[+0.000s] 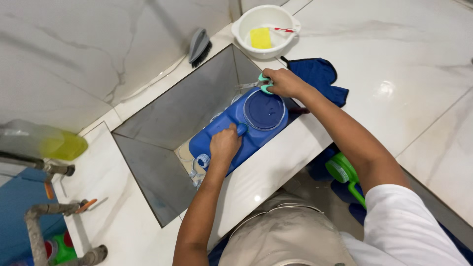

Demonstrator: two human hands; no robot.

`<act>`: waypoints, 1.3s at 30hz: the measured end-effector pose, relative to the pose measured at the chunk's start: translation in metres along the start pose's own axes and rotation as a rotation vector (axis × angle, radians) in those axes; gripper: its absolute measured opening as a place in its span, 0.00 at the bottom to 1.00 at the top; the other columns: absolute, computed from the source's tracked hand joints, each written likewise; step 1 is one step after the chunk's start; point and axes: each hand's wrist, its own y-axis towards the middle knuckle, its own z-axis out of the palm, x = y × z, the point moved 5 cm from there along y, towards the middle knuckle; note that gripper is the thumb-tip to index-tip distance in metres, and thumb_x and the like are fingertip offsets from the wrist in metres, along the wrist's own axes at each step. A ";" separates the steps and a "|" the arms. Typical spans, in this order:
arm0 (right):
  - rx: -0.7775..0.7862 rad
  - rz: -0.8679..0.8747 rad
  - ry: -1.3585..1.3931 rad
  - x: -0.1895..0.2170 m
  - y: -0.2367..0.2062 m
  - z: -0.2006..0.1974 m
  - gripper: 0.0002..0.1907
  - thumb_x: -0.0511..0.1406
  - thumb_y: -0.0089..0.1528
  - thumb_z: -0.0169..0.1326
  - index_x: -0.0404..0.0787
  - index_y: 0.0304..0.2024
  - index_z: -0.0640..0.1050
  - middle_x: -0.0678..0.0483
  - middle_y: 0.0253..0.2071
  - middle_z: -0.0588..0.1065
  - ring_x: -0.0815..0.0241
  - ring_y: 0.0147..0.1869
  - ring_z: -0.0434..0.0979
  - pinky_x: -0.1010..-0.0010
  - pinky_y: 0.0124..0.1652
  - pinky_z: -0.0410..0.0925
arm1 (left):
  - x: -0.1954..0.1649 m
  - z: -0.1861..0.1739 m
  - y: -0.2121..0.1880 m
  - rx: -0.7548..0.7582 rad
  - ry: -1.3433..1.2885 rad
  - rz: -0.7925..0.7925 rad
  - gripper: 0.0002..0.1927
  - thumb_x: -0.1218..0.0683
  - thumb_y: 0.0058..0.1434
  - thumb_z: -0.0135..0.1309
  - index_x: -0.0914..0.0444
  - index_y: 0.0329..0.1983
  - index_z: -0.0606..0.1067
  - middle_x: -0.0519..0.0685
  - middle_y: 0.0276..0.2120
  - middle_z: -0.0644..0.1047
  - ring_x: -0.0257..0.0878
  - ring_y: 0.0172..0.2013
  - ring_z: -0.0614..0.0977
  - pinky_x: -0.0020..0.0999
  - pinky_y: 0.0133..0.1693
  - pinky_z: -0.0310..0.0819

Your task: The person removes a plastic seal from a blue water jug using scissors, then washes the jug with a sponge and water in a sink. They rinse the jug multiple times, dry it with a cloth, and use a heat gun to apply a label to the jug and its cap.

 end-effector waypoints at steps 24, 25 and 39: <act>0.086 0.126 0.018 -0.025 0.057 0.052 0.16 0.36 0.52 0.64 0.35 0.40 0.78 0.38 0.37 0.79 0.40 0.42 0.80 0.55 0.43 0.72 | 0.012 -0.010 -0.022 -0.092 0.008 -0.037 0.13 0.50 0.57 0.61 0.64 0.33 0.74 0.59 0.23 0.80 0.57 0.25 0.84 0.51 0.30 0.79; 0.057 0.099 0.022 -0.021 0.058 0.057 0.16 0.36 0.53 0.64 0.34 0.40 0.78 0.38 0.37 0.79 0.39 0.42 0.80 0.55 0.43 0.72 | 0.014 -0.009 -0.024 -0.089 0.006 -0.039 0.14 0.50 0.57 0.61 0.64 0.32 0.74 0.59 0.23 0.80 0.57 0.26 0.84 0.51 0.30 0.79; -0.096 0.013 0.070 -0.019 0.098 0.039 0.15 0.35 0.57 0.63 0.34 0.44 0.78 0.40 0.41 0.79 0.44 0.45 0.80 0.58 0.46 0.72 | 0.110 -0.035 -0.032 -0.113 0.036 -0.213 0.18 0.46 0.55 0.62 0.64 0.38 0.76 0.62 0.26 0.80 0.61 0.29 0.83 0.56 0.34 0.77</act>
